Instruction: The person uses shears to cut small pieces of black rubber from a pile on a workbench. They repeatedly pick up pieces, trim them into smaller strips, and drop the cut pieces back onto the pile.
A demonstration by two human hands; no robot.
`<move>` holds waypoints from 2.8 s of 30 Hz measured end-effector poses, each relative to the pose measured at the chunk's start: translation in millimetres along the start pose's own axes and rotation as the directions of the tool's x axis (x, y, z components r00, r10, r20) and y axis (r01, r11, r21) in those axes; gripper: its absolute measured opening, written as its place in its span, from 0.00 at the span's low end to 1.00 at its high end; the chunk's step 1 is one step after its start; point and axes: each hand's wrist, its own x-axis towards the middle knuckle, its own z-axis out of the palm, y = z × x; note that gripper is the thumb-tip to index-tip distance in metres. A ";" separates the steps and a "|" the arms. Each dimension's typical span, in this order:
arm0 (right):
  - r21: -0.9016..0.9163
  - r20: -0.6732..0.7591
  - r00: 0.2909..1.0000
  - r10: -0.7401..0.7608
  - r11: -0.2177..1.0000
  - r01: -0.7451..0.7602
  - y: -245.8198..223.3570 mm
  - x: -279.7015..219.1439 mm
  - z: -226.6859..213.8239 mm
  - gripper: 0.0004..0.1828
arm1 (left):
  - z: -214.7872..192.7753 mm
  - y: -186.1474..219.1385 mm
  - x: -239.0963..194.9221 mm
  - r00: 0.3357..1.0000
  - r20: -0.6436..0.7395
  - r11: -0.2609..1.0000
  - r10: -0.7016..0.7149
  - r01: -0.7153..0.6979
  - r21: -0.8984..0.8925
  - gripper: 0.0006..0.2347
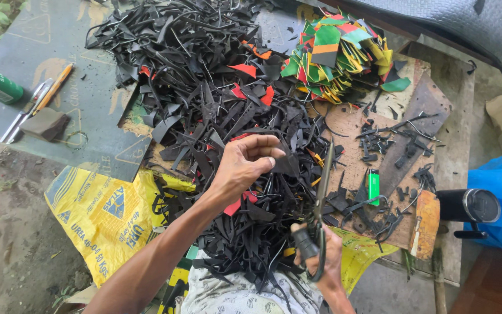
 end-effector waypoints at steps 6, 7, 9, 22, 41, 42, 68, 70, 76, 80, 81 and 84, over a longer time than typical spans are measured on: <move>0.000 -0.178 0.979 -0.095 0.995 0.097 -23.4 29.1 -13.2 0.19 | 13.0 -3.2 -6.0 0.989 0.145 0.987 -0.019 -0.004 0.161 0.14; 0.076 -0.169 0.984 -0.053 0.995 0.066 -28.1 36.3 -14.1 0.19 | 17.4 -4.4 -6.9 0.986 0.166 0.982 -0.015 -0.017 0.189 0.14; 0.224 -0.141 0.990 0.028 0.974 0.004 -36.2 49.5 -15.3 0.18 | 25.6 -7.2 -9.2 0.977 0.214 0.976 -0.011 -0.037 0.216 0.13; 0.461 -0.280 0.957 -0.072 0.864 0.200 -31.3 60.1 9.5 0.07 | 42.6 -26.9 -11.6 0.998 -0.070 0.995 0.009 -0.016 -0.100 0.14; -0.077 -0.190 0.952 0.238 0.964 -0.256 -9.0 43.5 -22.2 0.14 | -6.2 94.4 121.5 0.835 -0.116 0.799 0.538 -0.461 0.386 0.20; -0.099 -0.183 0.958 0.219 0.966 -0.239 -9.7 45.6 -21.2 0.15 | -15.1 88.0 115.2 0.874 -0.001 0.684 0.485 -0.378 0.623 0.14; -0.206 -0.105 0.976 0.190 0.956 -0.208 -20.2 53.3 -2.4 0.08 | -8.2 9.5 51.2 0.716 0.618 -0.004 0.324 -0.653 0.758 0.14; -0.191 -0.089 0.977 0.194 0.959 -0.208 -18.5 46.3 -4.2 0.08 | -5.2 7.4 52.1 0.787 0.578 0.038 0.215 -0.598 0.800 0.14; -0.146 -0.060 0.977 0.203 0.967 -0.210 -8.7 30.7 -8.5 0.12 | -13.1 17.7 36.1 0.994 0.065 0.983 0.092 -0.101 0.153 0.14; -0.088 0.032 0.986 0.164 0.983 -0.161 -3.3 28.0 -8.4 0.11 | -20.5 25.8 32.8 0.988 0.132 0.995 -0.076 0.084 -0.056 0.13; -0.067 0.054 0.989 0.141 0.988 -0.137 -1.0 23.9 -9.3 0.11 | -19.2 24.7 31.7 0.989 0.128 0.996 -0.079 0.084 -0.032 0.14; 0.090 0.184 0.981 -0.067 0.995 0.051 6.1 14.7 -7.9 0.16 | -13.1 20.5 30.2 0.989 0.126 0.996 -0.083 0.084 -0.002 0.16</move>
